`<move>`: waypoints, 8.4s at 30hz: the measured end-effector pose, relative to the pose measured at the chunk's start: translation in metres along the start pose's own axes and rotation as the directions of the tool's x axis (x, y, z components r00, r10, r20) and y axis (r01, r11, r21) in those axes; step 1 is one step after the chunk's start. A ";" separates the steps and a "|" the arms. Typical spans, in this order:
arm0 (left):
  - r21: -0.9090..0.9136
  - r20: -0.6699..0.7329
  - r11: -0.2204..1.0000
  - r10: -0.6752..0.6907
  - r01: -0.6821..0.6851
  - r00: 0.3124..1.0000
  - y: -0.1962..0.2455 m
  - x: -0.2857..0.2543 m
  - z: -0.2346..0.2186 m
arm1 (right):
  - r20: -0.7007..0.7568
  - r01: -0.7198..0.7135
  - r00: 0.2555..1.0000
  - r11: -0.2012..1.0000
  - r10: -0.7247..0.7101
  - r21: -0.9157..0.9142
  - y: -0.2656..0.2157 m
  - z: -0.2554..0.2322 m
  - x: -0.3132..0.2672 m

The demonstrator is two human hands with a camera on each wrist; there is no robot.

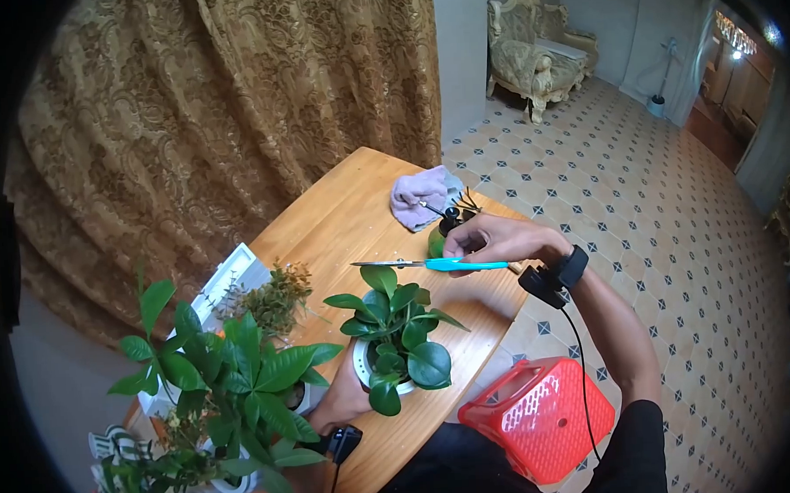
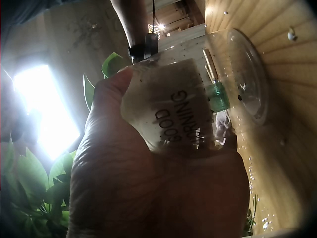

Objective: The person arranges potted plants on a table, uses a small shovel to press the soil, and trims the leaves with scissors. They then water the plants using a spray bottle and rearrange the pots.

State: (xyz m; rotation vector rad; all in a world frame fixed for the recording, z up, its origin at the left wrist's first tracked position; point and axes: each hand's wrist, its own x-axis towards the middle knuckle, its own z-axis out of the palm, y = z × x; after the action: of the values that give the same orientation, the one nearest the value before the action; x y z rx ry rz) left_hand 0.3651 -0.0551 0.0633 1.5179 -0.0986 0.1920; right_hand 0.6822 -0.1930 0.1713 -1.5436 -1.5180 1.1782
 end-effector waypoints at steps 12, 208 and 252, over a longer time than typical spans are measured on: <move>0.026 -0.001 0.999 0.028 -0.028 1.000 0.000 -0.003 0.001 | -0.187 -0.109 0.979 0.982 0.080 -0.152 -0.050 0.003 -0.021; 0.458 -0.751 0.804 0.121 0.379 0.650 -0.033 -0.179 0.006 | -0.644 0.122 0.743 0.910 0.180 0.396 -0.054 0.290 -0.052; 0.514 -0.795 0.718 0.194 0.469 0.574 0.003 -0.150 0.015 | -0.230 0.127 0.967 0.578 0.107 0.806 -0.019 0.299 -0.043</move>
State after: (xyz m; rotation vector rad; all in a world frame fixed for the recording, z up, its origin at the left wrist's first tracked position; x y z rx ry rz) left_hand 0.2181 -0.0794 0.0398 2.0200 0.9823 0.8686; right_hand 0.4033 -0.2732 0.0839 -0.9603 -0.6044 1.3364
